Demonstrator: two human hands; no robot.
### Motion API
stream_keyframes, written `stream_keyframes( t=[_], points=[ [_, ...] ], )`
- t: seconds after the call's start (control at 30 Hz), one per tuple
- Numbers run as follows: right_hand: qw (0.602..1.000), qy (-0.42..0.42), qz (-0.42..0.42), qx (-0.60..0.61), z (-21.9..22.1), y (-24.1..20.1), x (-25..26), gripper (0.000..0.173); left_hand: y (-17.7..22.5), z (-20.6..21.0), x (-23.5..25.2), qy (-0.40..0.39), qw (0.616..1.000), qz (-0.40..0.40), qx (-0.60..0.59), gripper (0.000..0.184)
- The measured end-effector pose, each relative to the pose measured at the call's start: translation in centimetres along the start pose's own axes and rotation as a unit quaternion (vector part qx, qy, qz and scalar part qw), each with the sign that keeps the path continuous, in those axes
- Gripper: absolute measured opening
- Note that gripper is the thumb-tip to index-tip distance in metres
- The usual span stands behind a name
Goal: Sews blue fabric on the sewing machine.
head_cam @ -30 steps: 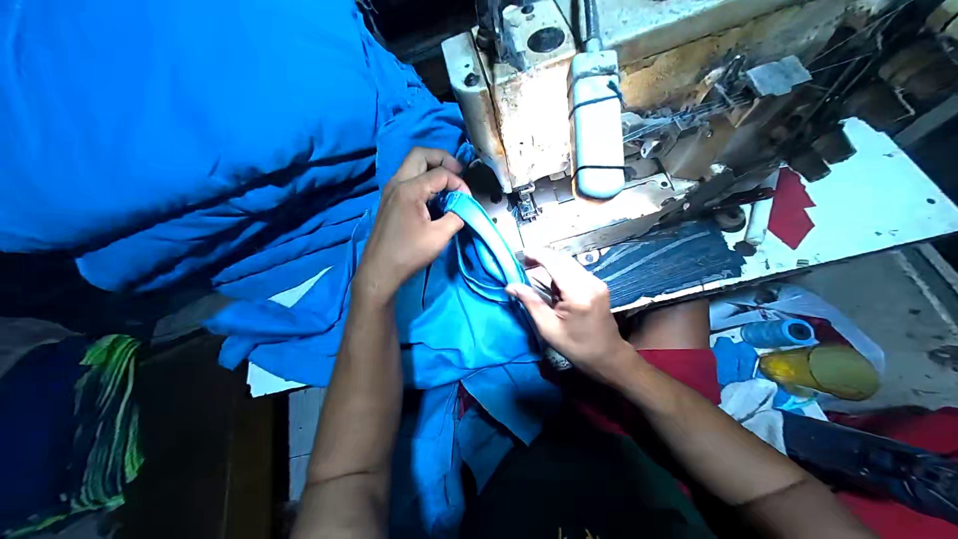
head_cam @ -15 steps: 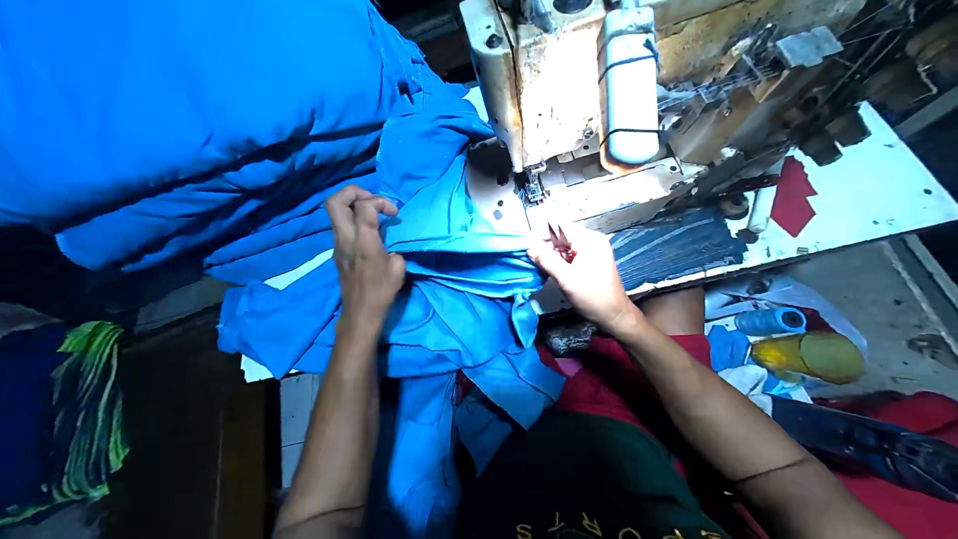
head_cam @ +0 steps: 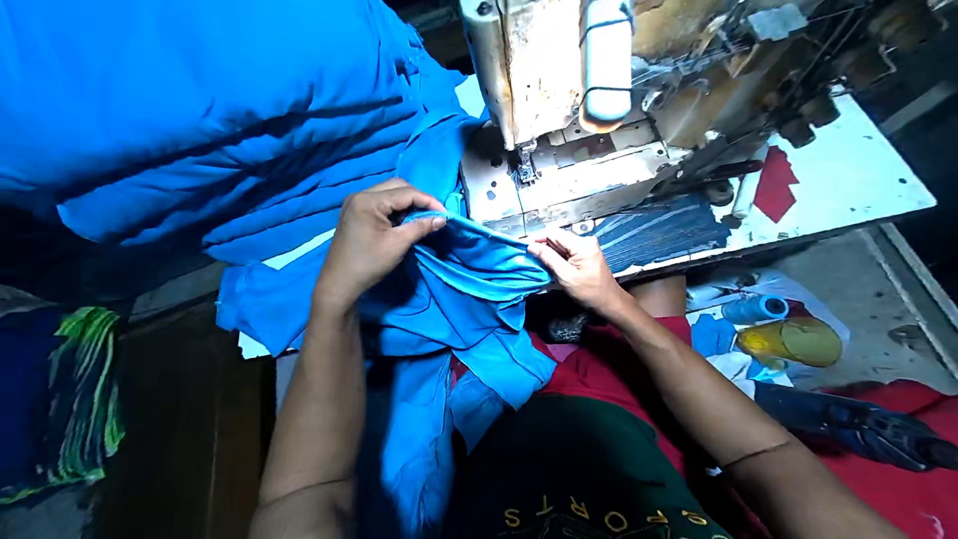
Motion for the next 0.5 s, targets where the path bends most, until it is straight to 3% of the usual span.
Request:
stream_keyframes(
  t=[0.17,0.4,0.5],
  points=[
    [0.999,-0.004,0.044,0.014,-1.3,0.0,0.1,0.011,0.5,5.3,3.8,0.054,0.991,-0.008,-0.123,0.013],
    [0.987,0.038,0.138,0.078,-2.2,0.3,-0.7,0.005,0.1,9.3,7.8,0.119,0.989,-0.024,0.088,0.016],
    [0.978,0.067,0.157,0.12,-2.3,-0.1,-0.9,0.026,0.0,9.7,8.6,0.122,0.986,-0.038,0.11,0.016]
  ],
)
Point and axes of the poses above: each hand's wrist, its own x-axis towards the middle knuckle, its own z-axis out of the palm, y = z × x, the point moved 3 cm from there along x, towards the middle knuckle, and after that the axes turned 12 degrees about -z, right-handed, at the moved point
